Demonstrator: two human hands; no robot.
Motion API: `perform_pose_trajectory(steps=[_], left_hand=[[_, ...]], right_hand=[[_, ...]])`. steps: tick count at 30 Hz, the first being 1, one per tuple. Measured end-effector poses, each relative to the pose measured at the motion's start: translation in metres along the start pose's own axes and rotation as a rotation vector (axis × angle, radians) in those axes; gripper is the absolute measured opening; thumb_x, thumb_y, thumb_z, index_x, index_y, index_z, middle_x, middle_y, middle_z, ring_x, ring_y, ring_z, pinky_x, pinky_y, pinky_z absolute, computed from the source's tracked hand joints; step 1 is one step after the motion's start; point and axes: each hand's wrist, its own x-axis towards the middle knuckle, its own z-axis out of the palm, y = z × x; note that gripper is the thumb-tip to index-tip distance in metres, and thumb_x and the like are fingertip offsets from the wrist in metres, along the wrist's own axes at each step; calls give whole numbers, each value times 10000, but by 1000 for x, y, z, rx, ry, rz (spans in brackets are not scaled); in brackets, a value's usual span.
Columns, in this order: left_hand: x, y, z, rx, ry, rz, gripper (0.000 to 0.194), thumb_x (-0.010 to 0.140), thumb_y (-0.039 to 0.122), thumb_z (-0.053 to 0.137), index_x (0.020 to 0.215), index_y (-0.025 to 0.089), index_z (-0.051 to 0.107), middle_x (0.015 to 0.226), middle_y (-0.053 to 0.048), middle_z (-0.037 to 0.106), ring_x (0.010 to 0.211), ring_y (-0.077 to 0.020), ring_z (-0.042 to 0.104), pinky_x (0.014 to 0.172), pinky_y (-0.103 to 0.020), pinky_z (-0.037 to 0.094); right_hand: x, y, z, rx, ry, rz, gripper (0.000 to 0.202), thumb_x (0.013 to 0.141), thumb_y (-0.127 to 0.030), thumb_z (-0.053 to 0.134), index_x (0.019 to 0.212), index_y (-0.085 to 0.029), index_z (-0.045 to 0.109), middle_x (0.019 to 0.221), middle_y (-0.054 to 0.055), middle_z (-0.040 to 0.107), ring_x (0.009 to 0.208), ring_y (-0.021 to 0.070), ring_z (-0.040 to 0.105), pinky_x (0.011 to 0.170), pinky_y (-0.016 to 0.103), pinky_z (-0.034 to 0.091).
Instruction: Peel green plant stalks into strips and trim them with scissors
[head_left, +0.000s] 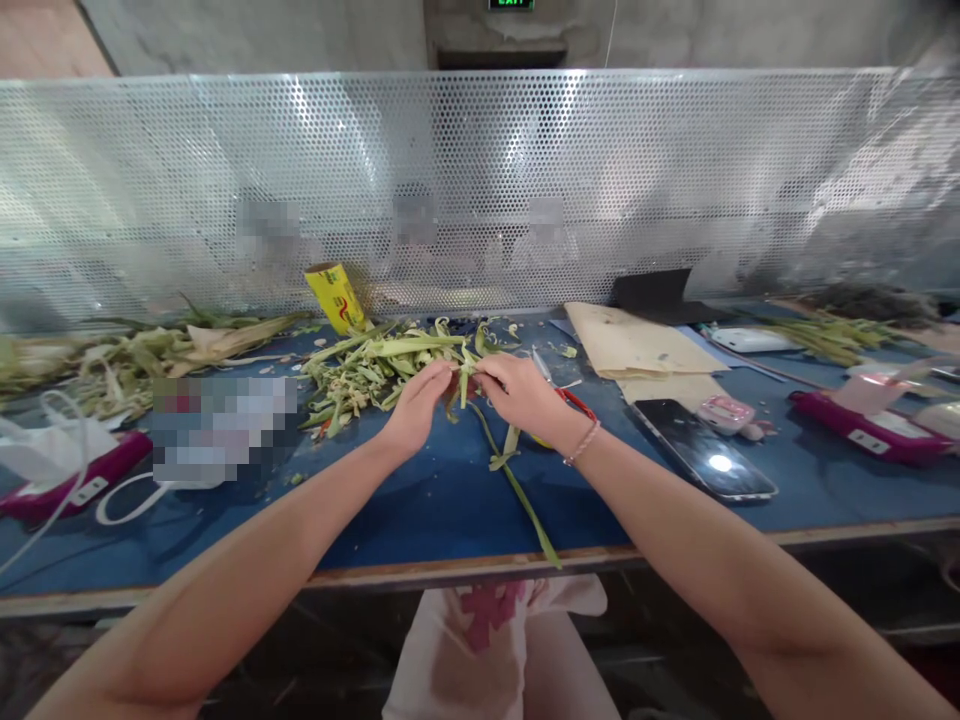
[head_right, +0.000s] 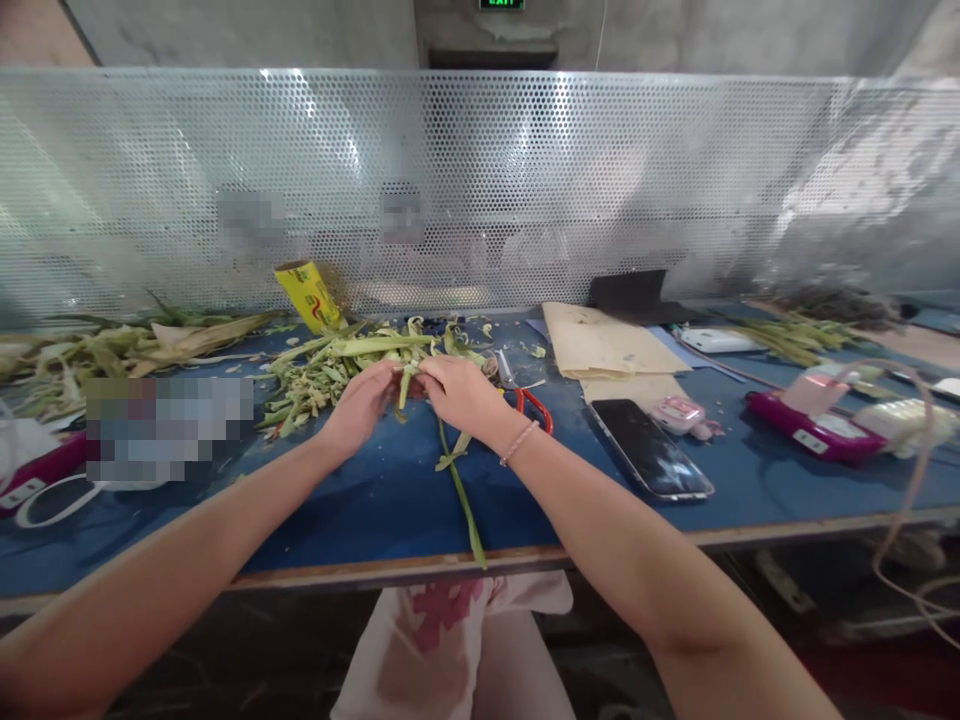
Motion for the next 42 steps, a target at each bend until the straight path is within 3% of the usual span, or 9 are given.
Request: perform_pose_trajectory(steps=[6,11,17,22,31,35,42], left_hand=[[-3,9,1,293,141,17,192,797,325,409,715,176,498,616,23,476,563,-94,432,542,-219,347],[-2,8,0,419,127,83,241,819,282,365,606,173,396,547,39,366,526,-86,365,524,-215,298],[2,5,-5,469,65,170,200,814,210,370,623,171,413,591,23,417,573,-94,407,556,-215,323],[2,7,-7,461,19,294,171,798,164,382,643,166,453,630,8,481,621,-98,455,602,-213,363],[6,14,-21,397,-122,367,168,796,197,398,644,162,461,608,16,462,583,-85,436,569,-206,363],[5,16,-20,339,-157,289,171,794,206,399,636,163,447,574,28,417,543,-77,402,535,-204,347],[3,15,-18,280,-140,170,198,820,247,374,644,171,426,557,35,397,510,-72,396,511,-207,340]], right_hand=[[-3,-5,3,-31,23,-29,159,804,-135,410,698,-150,526,676,38,568,664,128,508,642,241,375],[-3,-7,8,21,-32,26,145,789,-127,415,695,-146,523,654,43,574,654,136,522,644,261,385],[-3,-3,9,496,-299,264,135,819,-188,375,727,-168,472,537,-34,507,506,85,503,528,213,406],[-3,-4,9,676,-249,332,169,815,-268,412,676,-178,443,602,-25,502,512,77,489,528,224,425],[-4,-3,5,1154,-226,389,202,725,-336,566,666,-161,484,566,-51,459,478,47,432,481,198,366],[-3,-1,2,1123,-205,351,189,694,-304,600,659,-162,481,536,-67,422,467,41,404,467,190,337],[0,3,-4,725,-156,168,111,729,-247,536,670,-156,511,574,-47,422,490,49,378,466,199,308]])
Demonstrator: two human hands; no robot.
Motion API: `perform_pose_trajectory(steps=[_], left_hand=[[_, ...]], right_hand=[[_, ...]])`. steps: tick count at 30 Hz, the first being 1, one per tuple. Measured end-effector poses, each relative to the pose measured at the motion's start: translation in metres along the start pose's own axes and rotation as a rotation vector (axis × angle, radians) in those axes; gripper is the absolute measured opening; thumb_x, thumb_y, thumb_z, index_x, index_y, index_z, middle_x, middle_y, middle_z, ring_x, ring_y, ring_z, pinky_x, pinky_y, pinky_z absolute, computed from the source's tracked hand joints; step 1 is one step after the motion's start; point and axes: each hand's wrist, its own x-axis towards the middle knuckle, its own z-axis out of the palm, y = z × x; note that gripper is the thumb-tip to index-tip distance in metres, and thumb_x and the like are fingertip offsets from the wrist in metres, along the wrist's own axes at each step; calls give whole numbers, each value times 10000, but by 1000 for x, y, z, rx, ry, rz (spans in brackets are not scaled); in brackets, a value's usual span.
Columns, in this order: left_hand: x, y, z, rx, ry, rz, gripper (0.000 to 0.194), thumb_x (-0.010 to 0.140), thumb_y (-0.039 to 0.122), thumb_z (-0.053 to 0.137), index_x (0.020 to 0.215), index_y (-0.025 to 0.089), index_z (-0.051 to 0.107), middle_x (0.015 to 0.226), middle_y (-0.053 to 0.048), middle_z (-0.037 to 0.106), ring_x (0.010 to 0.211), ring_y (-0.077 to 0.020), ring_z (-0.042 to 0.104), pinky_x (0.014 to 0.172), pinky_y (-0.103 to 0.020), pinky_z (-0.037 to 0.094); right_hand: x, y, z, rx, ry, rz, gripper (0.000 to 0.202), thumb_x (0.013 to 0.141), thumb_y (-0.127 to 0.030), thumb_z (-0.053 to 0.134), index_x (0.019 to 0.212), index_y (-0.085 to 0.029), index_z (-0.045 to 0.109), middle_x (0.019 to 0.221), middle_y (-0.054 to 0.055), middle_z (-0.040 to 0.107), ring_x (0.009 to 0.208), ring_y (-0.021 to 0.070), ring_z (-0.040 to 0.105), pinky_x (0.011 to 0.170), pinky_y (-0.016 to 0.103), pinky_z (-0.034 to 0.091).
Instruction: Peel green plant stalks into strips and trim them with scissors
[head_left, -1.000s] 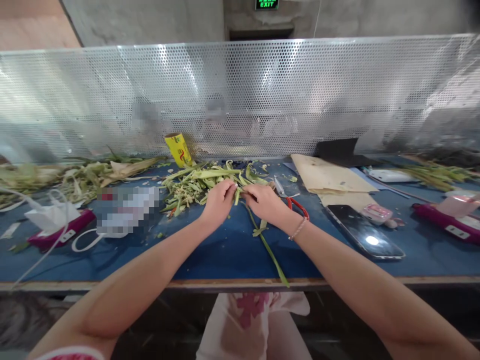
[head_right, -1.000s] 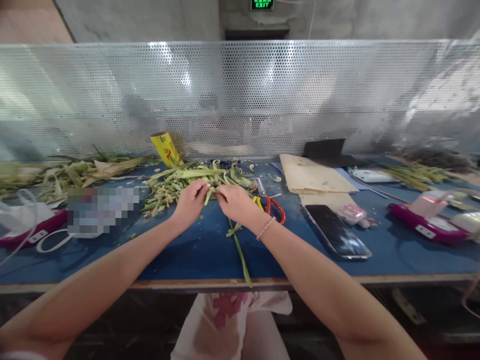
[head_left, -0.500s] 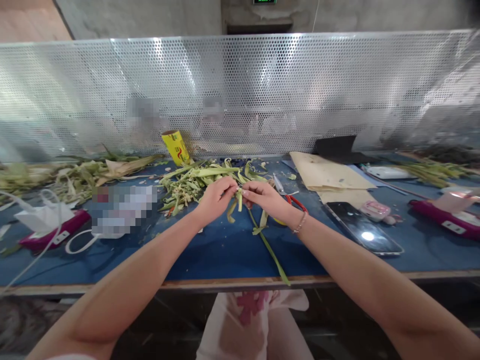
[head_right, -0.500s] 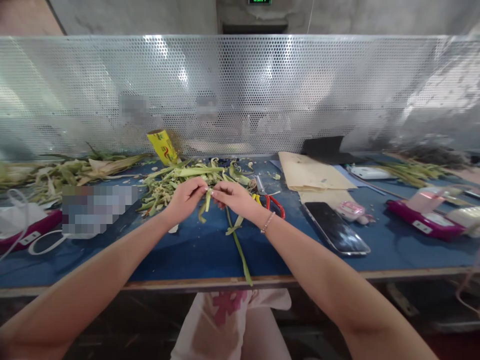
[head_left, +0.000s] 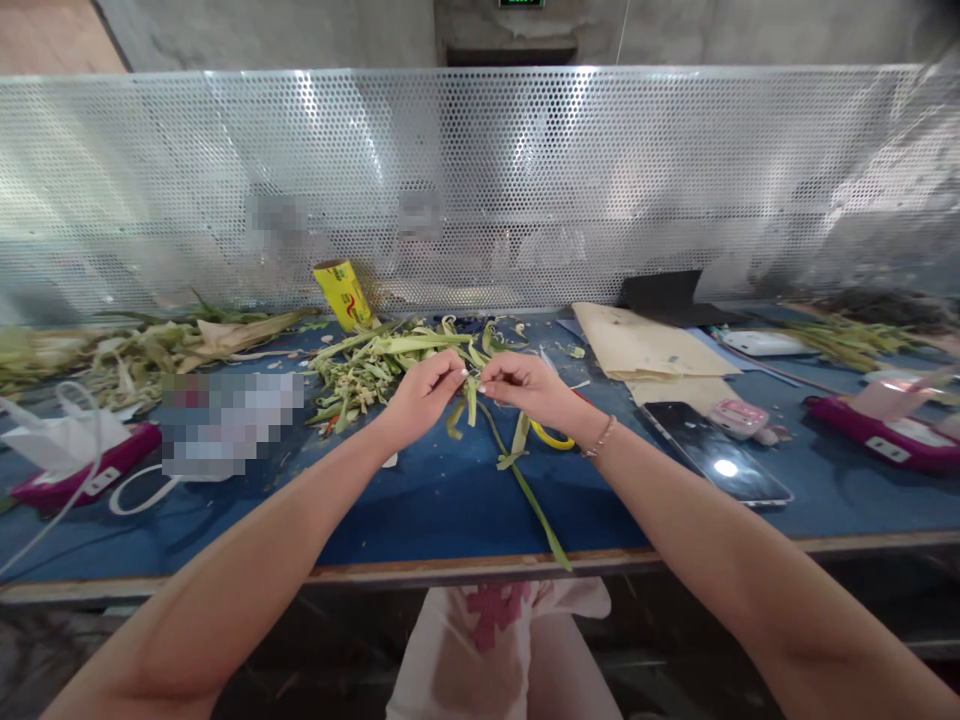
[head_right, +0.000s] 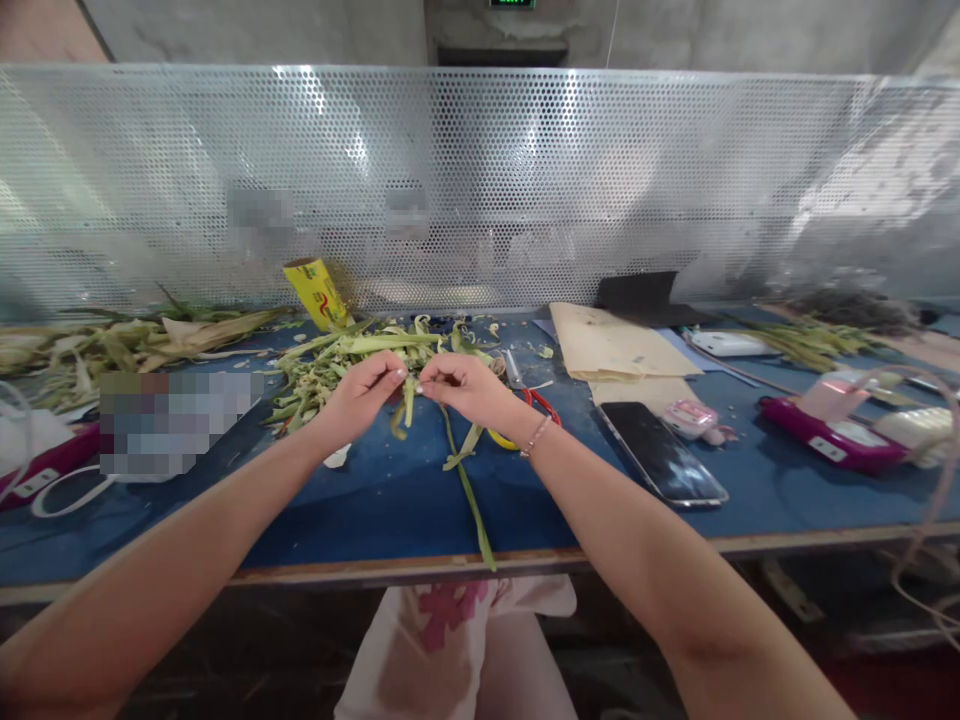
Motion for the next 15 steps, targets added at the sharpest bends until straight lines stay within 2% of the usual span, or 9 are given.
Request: perform_pose_trajectory(steps=[4,11,15], left_hand=[[1,1,-1,14,29,-8,190,818,245,383,652,172,439,560,35,395,510,-73,397,510,-211,340],[1,0,0,18,83,8,168,810,231,393,667,171,459,605,24,413,561,-82,400,553,-225,350],[2,-1,0,-21,82,-58,169,812,258,391,684,174,462,604,25,441,565,-82,425,564,-224,368]], right_hand=[[1,-2,-2,-136,24,-75,60,746,-197,504,708,-159,531,643,-23,458,554,63,414,514,202,341],[2,-3,-3,-198,-10,-106,78,769,-172,466,752,-158,541,683,-9,497,583,72,451,558,205,376],[0,-2,-2,-355,42,-169,101,777,-159,459,768,-160,559,703,4,542,621,87,480,592,217,386]])
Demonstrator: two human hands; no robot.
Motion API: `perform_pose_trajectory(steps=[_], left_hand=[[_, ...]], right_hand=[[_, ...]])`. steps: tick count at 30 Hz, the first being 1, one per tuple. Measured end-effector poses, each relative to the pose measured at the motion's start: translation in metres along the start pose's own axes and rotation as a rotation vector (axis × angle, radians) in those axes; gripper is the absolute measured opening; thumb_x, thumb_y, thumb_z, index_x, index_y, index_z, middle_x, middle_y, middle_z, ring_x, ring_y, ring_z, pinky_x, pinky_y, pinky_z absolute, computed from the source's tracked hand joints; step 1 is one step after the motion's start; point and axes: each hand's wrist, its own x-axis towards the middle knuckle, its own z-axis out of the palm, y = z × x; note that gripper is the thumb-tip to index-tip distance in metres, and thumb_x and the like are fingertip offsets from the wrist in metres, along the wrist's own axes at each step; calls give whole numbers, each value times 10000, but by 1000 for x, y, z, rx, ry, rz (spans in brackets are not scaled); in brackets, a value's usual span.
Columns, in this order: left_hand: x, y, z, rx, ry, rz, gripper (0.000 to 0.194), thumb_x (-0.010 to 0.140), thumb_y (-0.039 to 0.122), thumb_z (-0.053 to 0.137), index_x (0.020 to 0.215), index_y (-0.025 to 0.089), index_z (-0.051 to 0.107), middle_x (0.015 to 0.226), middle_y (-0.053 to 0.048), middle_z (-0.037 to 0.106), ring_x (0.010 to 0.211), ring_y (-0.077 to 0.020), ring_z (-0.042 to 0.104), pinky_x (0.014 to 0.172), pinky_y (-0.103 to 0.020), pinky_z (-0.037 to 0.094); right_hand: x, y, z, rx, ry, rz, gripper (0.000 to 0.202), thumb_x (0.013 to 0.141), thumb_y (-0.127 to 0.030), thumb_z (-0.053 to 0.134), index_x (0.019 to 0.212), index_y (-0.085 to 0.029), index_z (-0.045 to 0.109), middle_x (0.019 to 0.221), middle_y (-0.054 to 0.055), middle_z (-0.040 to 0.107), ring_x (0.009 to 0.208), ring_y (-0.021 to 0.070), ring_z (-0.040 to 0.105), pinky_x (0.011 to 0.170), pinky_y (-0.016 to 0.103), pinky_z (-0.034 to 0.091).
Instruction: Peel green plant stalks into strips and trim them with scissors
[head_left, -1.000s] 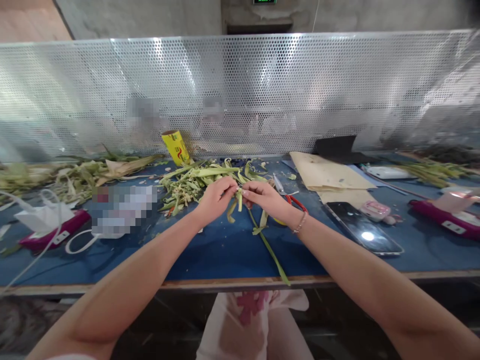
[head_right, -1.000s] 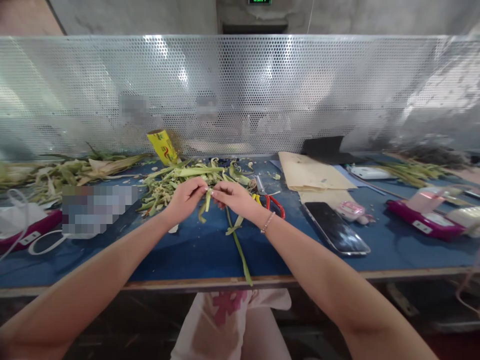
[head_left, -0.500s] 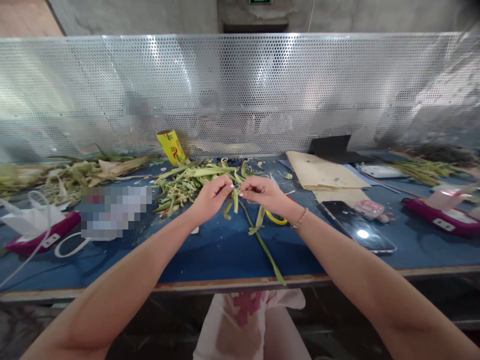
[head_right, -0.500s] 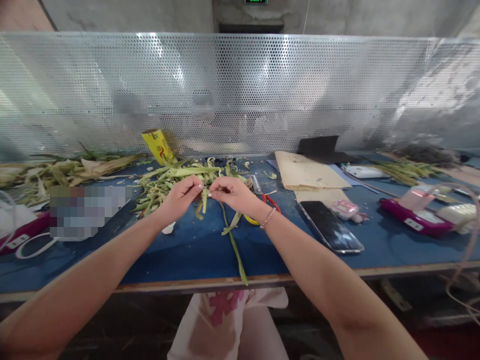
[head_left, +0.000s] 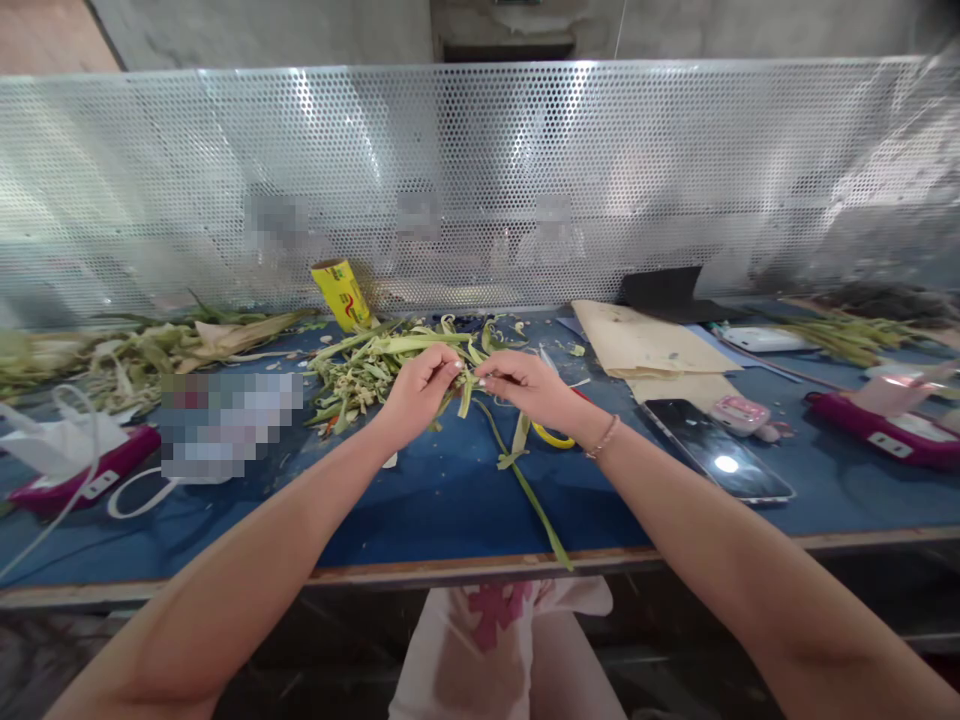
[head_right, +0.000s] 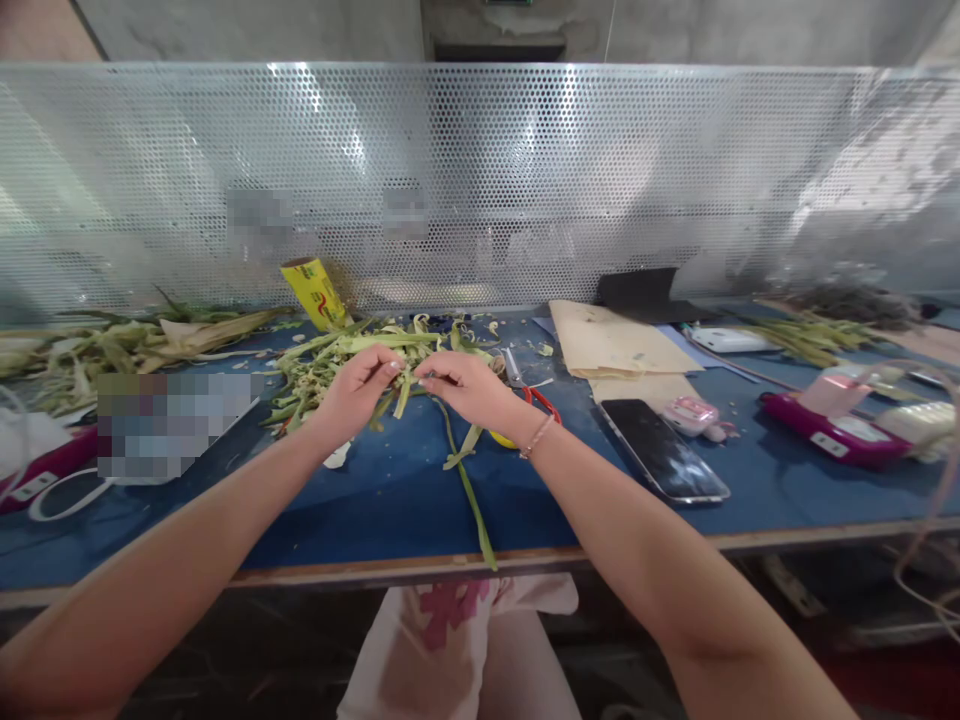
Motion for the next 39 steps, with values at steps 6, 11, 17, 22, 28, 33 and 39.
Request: perform_pose_trajectory(steps=[6,11,17,22,28,33,39], left_hand=[[4,-11,3,-267,-107,-162,144,773,301,449,750,167,498,658,10,518,644,-95,509,650,-253,428],[2,-16,11,-458,-83,-241,262,623,212,619,851,164,498,804,-15,590,723,-103,567,703,-267,454],[3,-13,15,-349,67,-180,203,579,186,642,721,163,497,642,28,555,611,-83,539,592,-224,446],[1,-12,13,-282,143,-136,196,583,195,654,726,164,524,560,51,480,508,-64,452,480,-199,362],[0,-5,13,-311,169,-163,179,593,168,628,736,163,519,556,49,488,505,-61,456,487,-194,363],[-2,-5,15,-291,87,-146,169,610,156,607,752,171,517,666,24,539,546,-63,505,506,-191,402],[-5,-3,15,-312,56,-92,166,627,148,592,767,178,509,627,33,529,540,-62,505,484,-181,405]], right_hand=[[-4,3,2,-246,162,-52,120,779,-159,459,756,-172,576,721,25,588,667,120,515,643,256,401],[-4,4,0,-249,161,-107,141,812,-196,436,790,-202,576,766,38,572,753,145,521,702,294,415],[-4,4,4,39,274,116,207,739,-154,487,934,-195,430,946,60,480,775,124,514,637,273,450],[-2,2,10,210,187,315,254,687,-262,578,836,-193,386,767,-1,496,662,97,510,611,265,448],[1,1,12,158,157,341,254,651,-329,626,766,-178,456,713,-1,530,633,101,505,596,261,428],[-1,0,12,-38,117,136,181,719,-299,573,651,-181,454,652,-10,496,616,102,464,582,244,384],[-2,-6,8,-91,90,20,164,761,-257,533,634,-181,464,630,-16,492,608,98,445,586,233,346]])
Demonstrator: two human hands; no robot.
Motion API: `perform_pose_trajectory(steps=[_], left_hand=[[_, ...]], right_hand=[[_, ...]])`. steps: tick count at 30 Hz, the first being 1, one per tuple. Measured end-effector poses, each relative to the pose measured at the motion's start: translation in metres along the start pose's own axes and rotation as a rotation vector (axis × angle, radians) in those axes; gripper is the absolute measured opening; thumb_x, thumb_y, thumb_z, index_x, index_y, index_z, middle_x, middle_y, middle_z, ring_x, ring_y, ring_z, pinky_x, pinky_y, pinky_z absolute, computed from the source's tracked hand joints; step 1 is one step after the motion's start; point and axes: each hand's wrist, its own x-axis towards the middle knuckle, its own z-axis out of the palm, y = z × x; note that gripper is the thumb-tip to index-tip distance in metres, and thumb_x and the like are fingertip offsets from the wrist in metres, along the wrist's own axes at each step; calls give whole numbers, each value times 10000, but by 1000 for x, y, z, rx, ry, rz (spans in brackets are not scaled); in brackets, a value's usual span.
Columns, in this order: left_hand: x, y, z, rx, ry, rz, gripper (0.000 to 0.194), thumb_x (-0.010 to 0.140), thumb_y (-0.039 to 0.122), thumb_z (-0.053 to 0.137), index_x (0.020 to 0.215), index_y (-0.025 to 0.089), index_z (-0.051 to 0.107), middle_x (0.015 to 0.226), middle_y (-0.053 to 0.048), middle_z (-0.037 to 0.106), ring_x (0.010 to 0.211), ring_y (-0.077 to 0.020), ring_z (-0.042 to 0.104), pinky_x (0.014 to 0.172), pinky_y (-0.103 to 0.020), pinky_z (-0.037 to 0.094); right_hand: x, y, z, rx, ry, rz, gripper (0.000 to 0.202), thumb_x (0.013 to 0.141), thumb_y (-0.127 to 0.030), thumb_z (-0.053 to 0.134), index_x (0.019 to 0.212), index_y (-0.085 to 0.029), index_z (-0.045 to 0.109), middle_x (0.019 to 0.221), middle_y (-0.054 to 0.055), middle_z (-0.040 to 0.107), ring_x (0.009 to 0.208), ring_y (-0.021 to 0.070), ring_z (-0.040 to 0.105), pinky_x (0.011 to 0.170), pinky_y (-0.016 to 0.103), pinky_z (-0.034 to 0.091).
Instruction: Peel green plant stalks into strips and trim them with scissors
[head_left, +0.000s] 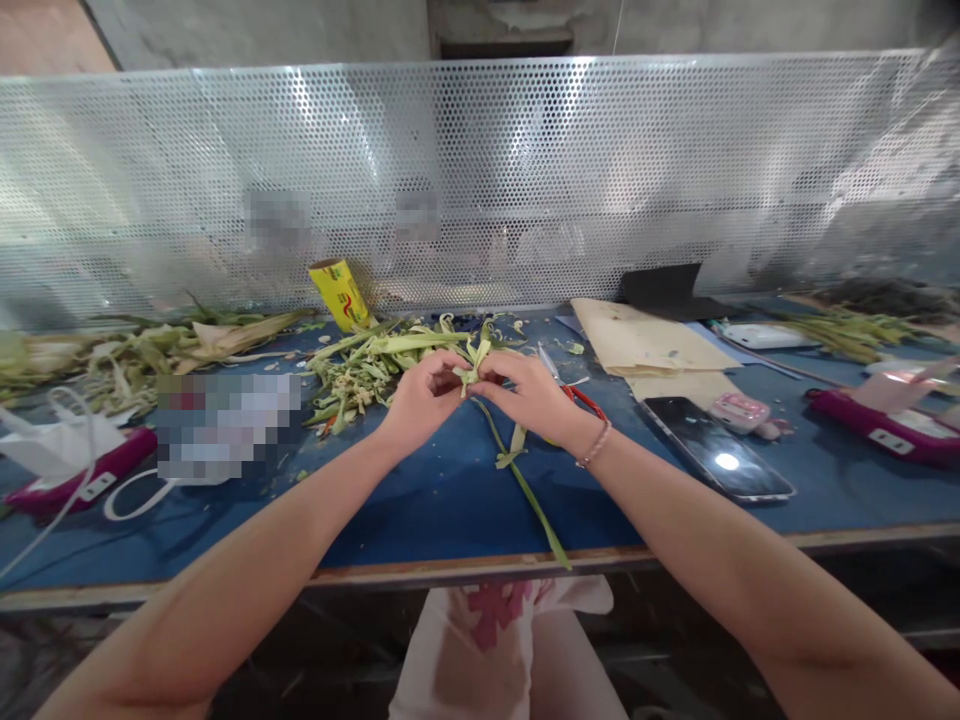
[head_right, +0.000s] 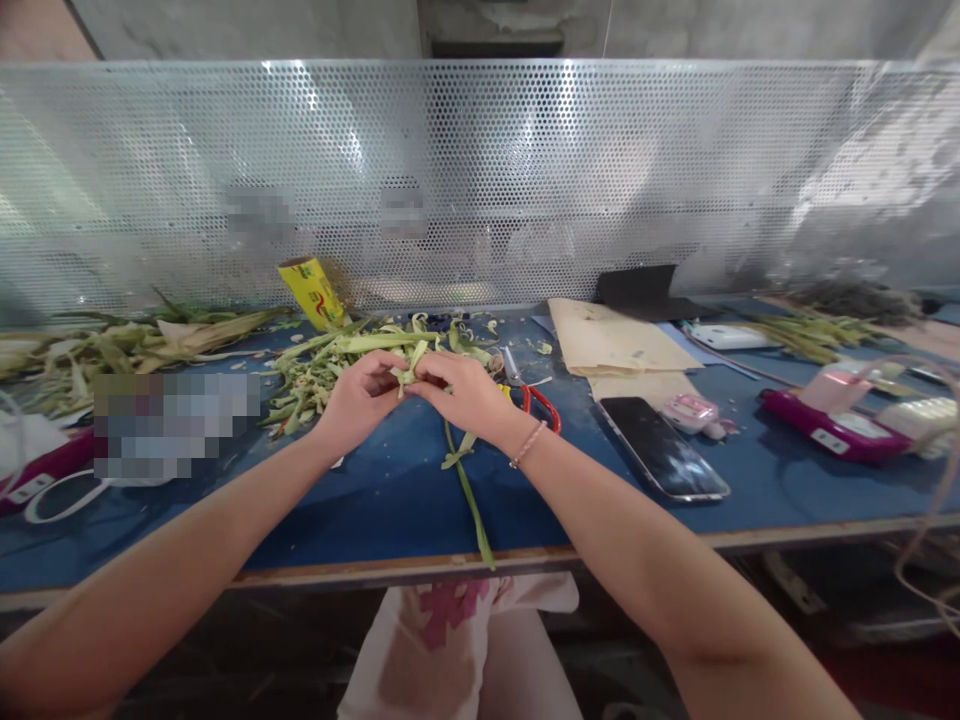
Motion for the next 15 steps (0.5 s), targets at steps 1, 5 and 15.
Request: perform_pose_trajectory(steps=[1,5,15], left_hand=[[0,1,0,-6,-1,-2,161,624,138,587,761,176,513,609,38,529,533,-62,506,487,-183,410],[1,3,-3,-66,-47,-32,140,624,134,579,750,166,529,599,29,580,562,-84,567,553,-215,464],[3,1,-4,-166,-114,-99,188,606,228,634,734,162,512,632,-1,637,623,-138,631,658,-300,515]], right_hand=[[0,-1,-1,14,-3,-7,160,760,-249,535,631,-181,470,626,-17,492,611,99,447,591,232,347],[2,-3,-7,89,-47,-23,124,765,-203,522,646,-177,500,635,-15,506,622,97,462,601,227,357],[2,4,-15,65,-137,-67,127,785,-167,467,666,-173,510,658,-11,518,602,90,441,576,217,328]])
